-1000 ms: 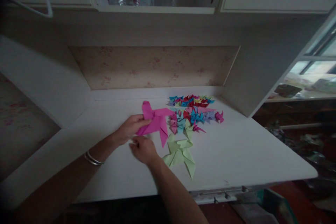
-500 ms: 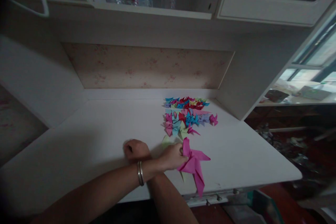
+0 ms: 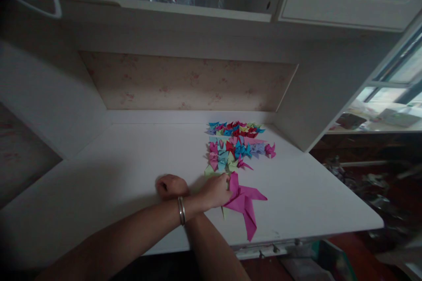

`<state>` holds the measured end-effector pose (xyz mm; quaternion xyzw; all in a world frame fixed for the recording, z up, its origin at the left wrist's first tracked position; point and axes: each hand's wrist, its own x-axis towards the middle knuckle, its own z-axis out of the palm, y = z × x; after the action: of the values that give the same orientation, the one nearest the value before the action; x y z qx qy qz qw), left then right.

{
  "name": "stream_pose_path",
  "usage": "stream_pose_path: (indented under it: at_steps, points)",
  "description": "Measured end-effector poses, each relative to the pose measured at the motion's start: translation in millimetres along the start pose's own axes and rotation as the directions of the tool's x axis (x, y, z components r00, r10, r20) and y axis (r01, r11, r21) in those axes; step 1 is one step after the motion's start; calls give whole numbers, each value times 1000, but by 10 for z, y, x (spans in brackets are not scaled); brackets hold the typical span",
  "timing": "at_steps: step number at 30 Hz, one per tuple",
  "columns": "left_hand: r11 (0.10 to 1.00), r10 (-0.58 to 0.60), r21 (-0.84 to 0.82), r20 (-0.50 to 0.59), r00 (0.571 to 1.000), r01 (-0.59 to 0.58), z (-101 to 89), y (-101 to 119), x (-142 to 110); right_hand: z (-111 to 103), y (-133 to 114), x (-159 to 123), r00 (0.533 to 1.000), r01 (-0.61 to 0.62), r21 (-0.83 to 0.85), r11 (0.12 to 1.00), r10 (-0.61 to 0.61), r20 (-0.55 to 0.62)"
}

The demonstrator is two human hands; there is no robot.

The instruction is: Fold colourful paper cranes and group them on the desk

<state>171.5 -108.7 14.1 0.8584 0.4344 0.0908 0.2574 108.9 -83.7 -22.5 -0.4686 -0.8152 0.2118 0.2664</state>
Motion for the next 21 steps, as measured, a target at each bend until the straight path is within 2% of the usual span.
stream_pose_path:
  at_steps: [6, 14, 18, 21]
  points:
    - [998, 21, 56, -48, 999, -19, 16, 34, 49, 2, -6, -23, 999, -37, 35, 999, 38, -23]
    - [994, 62, 93, -90, 994, -53, -9, -26, 82, -18, -42, -14, 998, -59, 51, 997, 60, -16]
    - [995, 81, 64, -114, 990, -74, -53, -42, 52, 54, 35, -18, 999, -29, 78, 997, 32, -40]
    - [999, 33, -28, -159, 987, -38, -156, -98, -47, 97, 107, 5, 999, 16, 127, 992, -9, -50]
